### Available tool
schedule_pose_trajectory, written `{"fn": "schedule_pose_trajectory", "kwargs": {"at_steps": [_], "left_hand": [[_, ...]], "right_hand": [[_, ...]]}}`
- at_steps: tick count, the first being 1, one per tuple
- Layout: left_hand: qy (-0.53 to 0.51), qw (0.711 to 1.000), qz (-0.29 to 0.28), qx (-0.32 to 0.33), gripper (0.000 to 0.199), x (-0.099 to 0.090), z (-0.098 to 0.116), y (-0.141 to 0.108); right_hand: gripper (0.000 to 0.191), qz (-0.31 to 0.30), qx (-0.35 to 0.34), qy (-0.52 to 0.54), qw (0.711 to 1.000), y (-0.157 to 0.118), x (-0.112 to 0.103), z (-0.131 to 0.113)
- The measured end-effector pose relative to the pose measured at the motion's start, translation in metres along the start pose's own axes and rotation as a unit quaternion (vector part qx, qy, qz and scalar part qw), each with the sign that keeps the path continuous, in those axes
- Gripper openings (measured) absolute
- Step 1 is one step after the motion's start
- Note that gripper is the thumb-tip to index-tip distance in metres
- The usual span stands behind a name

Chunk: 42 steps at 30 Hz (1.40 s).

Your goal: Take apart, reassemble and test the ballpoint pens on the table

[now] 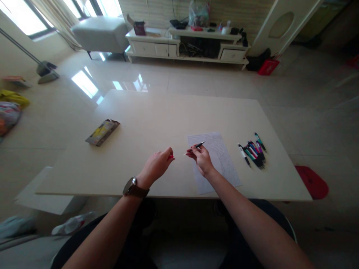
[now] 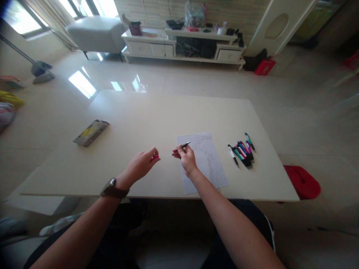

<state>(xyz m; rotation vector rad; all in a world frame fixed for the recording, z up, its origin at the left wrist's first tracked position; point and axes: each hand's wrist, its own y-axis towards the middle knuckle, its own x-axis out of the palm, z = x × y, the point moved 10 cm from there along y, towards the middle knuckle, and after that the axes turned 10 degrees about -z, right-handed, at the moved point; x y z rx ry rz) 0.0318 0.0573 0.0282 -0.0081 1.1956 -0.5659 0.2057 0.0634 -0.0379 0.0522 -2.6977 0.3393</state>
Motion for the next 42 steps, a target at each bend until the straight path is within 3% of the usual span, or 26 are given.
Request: {"fn": "schedule_pose_trajectory", "kwargs": {"at_steps": [3, 8, 11, 14, 17, 20, 25, 28, 32, 35, 38, 42], "left_hand": [[0.007, 0.999, 0.006, -0.036, 0.015, -0.002, -0.024, 0.004], [0.02, 0.995, 0.007, -0.101, 0.017, 0.004, -0.055, 0.008], [0.028, 0.996, 0.025, -0.085, 0.023, 0.007, -0.047, 0.009], [-0.029, 0.999, 0.036, 0.01, 0.038, 0.009, -0.012, 0.009], [-0.097, 0.992, 0.005, 0.078, 0.025, 0.015, 0.019, 0.008], [-0.087, 0.993, -0.011, 0.079, 0.02, 0.018, 0.027, 0.008], [-0.062, 0.997, -0.004, 0.038, 0.024, 0.014, 0.013, 0.007], [-0.047, 0.998, -0.003, 0.03, 0.025, 0.011, 0.009, 0.006], [-0.037, 0.999, -0.003, 0.028, 0.024, 0.01, 0.012, 0.005], [-0.033, 0.999, -0.011, 0.033, 0.024, 0.013, 0.016, 0.005], [-0.023, 0.999, -0.023, 0.007, 0.025, 0.016, 0.007, 0.005], [0.018, 0.993, -0.057, -0.098, 0.018, 0.022, -0.031, 0.001]], "right_hand": [[0.046, 0.032, -0.006, -0.021, 0.999, 0.0, -0.01, -0.002], [0.048, 0.004, 0.027, -0.023, 0.999, -0.001, -0.004, 0.004], [0.049, -0.016, 0.045, -0.016, 0.999, -0.002, 0.001, 0.009], [0.049, -0.03, 0.049, -0.003, 0.998, -0.003, 0.007, 0.011], [0.045, -0.065, 0.059, 0.002, 0.996, -0.005, 0.019, 0.014], [0.041, -0.053, 0.057, -0.016, 0.997, -0.003, 0.016, 0.01], [0.035, 0.123, -0.04, -0.027, 0.991, 0.001, -0.034, -0.022], [0.038, 0.11, -0.03, -0.046, 0.992, 0.002, -0.034, -0.021], [0.041, 0.025, 0.014, -0.075, 0.997, -0.001, -0.009, -0.006], [0.039, 0.0, 0.019, -0.102, 0.995, -0.002, 0.001, -0.002], [0.034, 0.049, -0.019, -0.13, 0.99, -0.001, -0.009, -0.013], [0.03, 0.126, -0.038, -0.145, 0.981, 0.0, -0.03, -0.022]]}}
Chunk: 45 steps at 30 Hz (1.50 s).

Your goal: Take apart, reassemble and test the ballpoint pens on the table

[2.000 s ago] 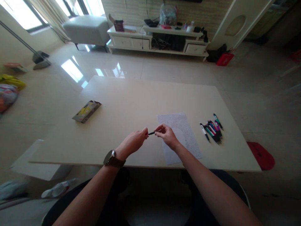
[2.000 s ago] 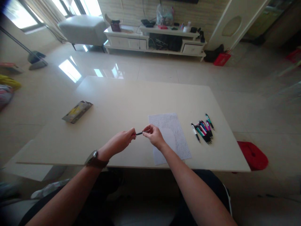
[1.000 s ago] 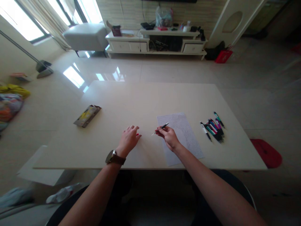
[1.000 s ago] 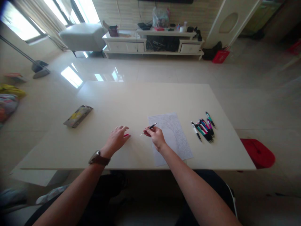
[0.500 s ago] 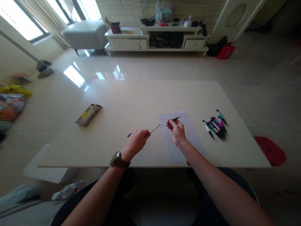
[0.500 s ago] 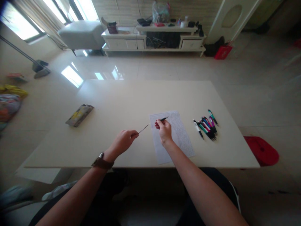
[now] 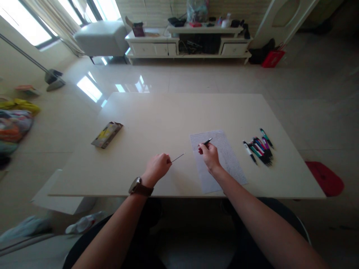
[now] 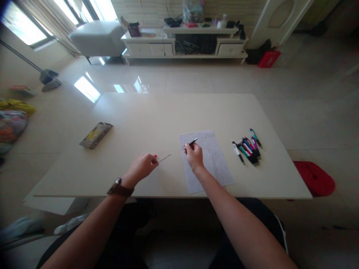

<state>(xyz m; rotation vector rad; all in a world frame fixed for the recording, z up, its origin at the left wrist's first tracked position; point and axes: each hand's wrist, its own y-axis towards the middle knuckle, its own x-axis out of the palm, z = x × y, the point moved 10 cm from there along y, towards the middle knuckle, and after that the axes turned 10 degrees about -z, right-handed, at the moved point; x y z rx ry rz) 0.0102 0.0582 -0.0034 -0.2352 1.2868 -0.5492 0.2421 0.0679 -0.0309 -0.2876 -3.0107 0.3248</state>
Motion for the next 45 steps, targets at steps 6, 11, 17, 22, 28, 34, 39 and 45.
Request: {"fn": "schedule_pose_trajectory", "kwargs": {"at_steps": [6, 11, 17, 22, 28, 34, 39, 45], "left_hand": [[0.031, 0.997, -0.021, -0.06, 0.013, 0.001, -0.027, 0.0], [-0.001, 0.999, 0.036, -0.001, 0.021, -0.011, -0.009, 0.002], [-0.181, 0.969, 0.059, 0.16, 0.016, -0.012, 0.041, 0.001], [-0.161, 0.968, 0.064, 0.18, 0.017, -0.01, 0.056, -0.004], [-0.072, 0.991, 0.096, 0.052, 0.018, -0.012, 0.017, 0.018], [-0.024, 0.996, 0.081, -0.026, 0.023, -0.011, -0.001, 0.038], [-0.106, 0.989, 0.086, 0.053, 0.027, -0.017, 0.023, 0.032], [-0.209, 0.948, 0.034, 0.238, 0.015, -0.009, 0.076, 0.007]], "right_hand": [[0.03, -0.029, 0.001, -0.013, 0.999, -0.001, 0.003, 0.001], [0.029, -0.072, 0.017, -0.019, 0.997, -0.004, 0.015, 0.009], [0.028, -0.181, 0.037, -0.028, 0.982, -0.021, 0.052, 0.021], [0.029, -0.204, 0.033, -0.027, 0.978, -0.026, 0.063, 0.022], [0.027, -0.131, 0.041, -0.088, 0.987, -0.017, 0.041, 0.023], [0.024, -0.143, 0.036, -0.093, 0.985, -0.022, 0.036, 0.015], [0.028, -0.168, 0.065, -0.033, 0.983, -0.025, 0.034, 0.01], [0.036, -0.218, 0.05, -0.03, 0.974, -0.028, 0.041, 0.007]]}}
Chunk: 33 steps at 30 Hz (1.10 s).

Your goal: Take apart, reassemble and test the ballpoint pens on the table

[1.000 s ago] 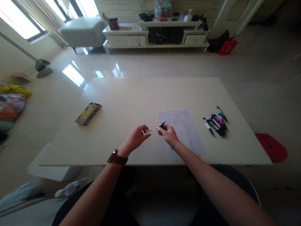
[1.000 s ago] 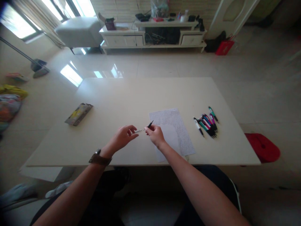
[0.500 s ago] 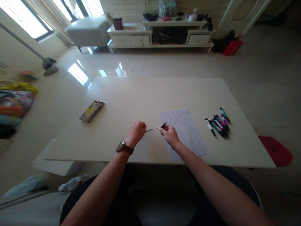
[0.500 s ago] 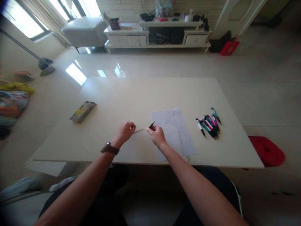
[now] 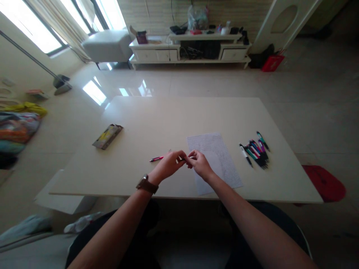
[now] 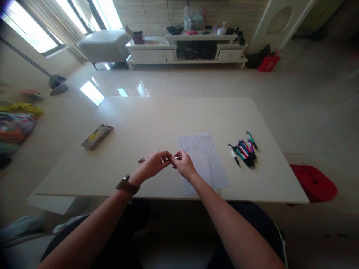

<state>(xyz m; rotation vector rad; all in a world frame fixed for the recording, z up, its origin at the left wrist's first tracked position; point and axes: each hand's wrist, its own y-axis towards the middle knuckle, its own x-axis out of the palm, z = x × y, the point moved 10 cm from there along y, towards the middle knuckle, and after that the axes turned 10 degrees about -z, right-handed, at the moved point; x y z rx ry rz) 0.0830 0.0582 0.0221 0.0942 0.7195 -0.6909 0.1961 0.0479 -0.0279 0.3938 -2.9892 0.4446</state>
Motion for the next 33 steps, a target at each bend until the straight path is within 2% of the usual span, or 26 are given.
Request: {"fn": "schedule_pose_trajectory", "kwargs": {"at_steps": [3, 7, 11, 16, 18, 21, 24, 30, 33], "left_hand": [[0.029, 1.0, 0.003, -0.005, 0.008, 0.001, 0.002, -0.005], [0.052, 0.998, 0.036, -0.018, 0.006, -0.014, -0.01, -0.013], [0.06, 0.998, 0.009, -0.028, 0.006, -0.018, -0.024, -0.02], [0.06, 0.996, -0.028, -0.064, 0.015, -0.02, -0.04, -0.03], [0.061, 0.995, -0.033, -0.075, 0.016, -0.021, -0.043, -0.034], [0.081, 0.994, -0.039, -0.067, 0.016, -0.022, -0.039, -0.037], [0.098, 0.992, -0.049, -0.063, 0.018, -0.02, -0.035, -0.038], [0.106, 0.989, -0.055, -0.084, 0.023, -0.016, -0.036, -0.034], [0.124, 0.986, -0.05, -0.099, 0.026, -0.013, -0.04, -0.031]], "right_hand": [[0.042, -0.018, 0.008, -0.021, 1.0, 0.003, 0.004, 0.004], [0.039, -0.032, 0.051, -0.099, 0.993, 0.008, 0.008, 0.015], [0.04, -0.075, 0.046, -0.186, 0.979, 0.014, 0.022, 0.017], [0.016, -0.086, -0.045, -0.191, 0.977, 0.016, 0.04, 0.0], [0.017, -0.078, -0.066, -0.173, 0.98, 0.014, 0.041, -0.004], [0.027, -0.095, -0.022, -0.12, 0.988, 0.014, 0.042, 0.008], [0.028, -0.12, 0.009, -0.136, 0.983, 0.015, 0.042, 0.018], [0.012, -0.05, -0.05, -0.213, 0.974, 0.015, 0.028, 0.004], [0.003, -0.054, -0.064, -0.265, 0.961, 0.012, 0.032, -0.003]]}}
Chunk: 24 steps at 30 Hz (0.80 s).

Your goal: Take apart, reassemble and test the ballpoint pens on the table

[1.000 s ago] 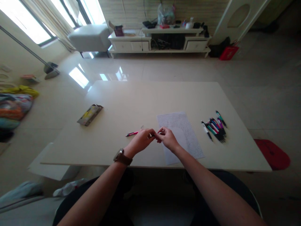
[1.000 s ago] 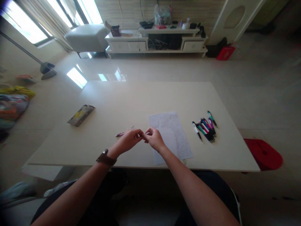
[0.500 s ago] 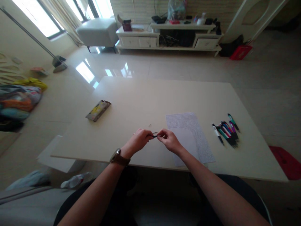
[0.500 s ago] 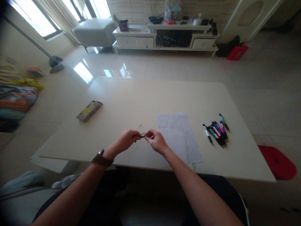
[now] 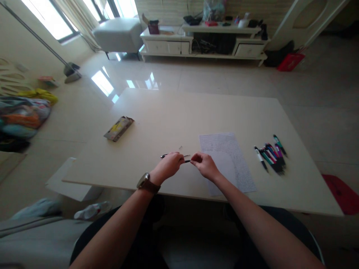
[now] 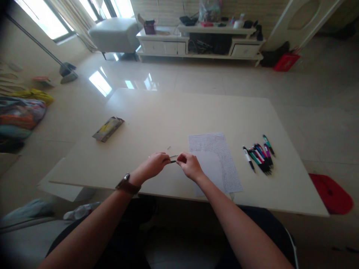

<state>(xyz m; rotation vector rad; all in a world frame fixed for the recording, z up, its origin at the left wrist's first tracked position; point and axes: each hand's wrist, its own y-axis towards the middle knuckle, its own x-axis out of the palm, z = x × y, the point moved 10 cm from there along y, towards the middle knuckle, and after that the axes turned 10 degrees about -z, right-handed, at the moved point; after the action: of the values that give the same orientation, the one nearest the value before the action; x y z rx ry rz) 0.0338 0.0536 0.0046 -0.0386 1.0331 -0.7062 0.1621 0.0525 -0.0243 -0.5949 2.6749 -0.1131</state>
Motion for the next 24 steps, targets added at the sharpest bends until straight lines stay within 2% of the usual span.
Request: {"fn": "schedule_pose_trajectory", "kwargs": {"at_steps": [4, 7, 12, 16, 20, 24], "left_hand": [[0.045, 0.998, -0.04, 0.0, 0.023, 0.014, -0.005, 0.003], [0.089, 0.994, -0.051, -0.034, 0.025, 0.018, -0.016, 0.0], [0.129, 0.988, -0.033, -0.078, 0.015, 0.017, -0.023, -0.004], [0.156, 0.983, -0.027, -0.09, 0.011, 0.018, -0.02, -0.002], [0.163, 0.981, -0.023, -0.099, 0.013, 0.018, -0.018, -0.002], [0.158, 0.983, -0.001, -0.093, 0.014, 0.012, -0.013, -0.004]], "right_hand": [[0.008, 0.009, -0.041, -0.059, 0.997, -0.002, -0.003, -0.012], [0.012, 0.03, -0.028, -0.084, 0.996, -0.001, -0.011, -0.009], [0.008, -0.003, 0.019, -0.149, 0.989, -0.001, -0.005, 0.005], [0.01, -0.028, -0.016, -0.175, 0.984, -0.001, 0.007, 0.004], [0.009, -0.032, -0.019, -0.171, 0.984, 0.0, 0.011, 0.005], [0.022, -0.045, -0.049, -0.214, 0.974, -0.002, 0.013, -0.003]]}}
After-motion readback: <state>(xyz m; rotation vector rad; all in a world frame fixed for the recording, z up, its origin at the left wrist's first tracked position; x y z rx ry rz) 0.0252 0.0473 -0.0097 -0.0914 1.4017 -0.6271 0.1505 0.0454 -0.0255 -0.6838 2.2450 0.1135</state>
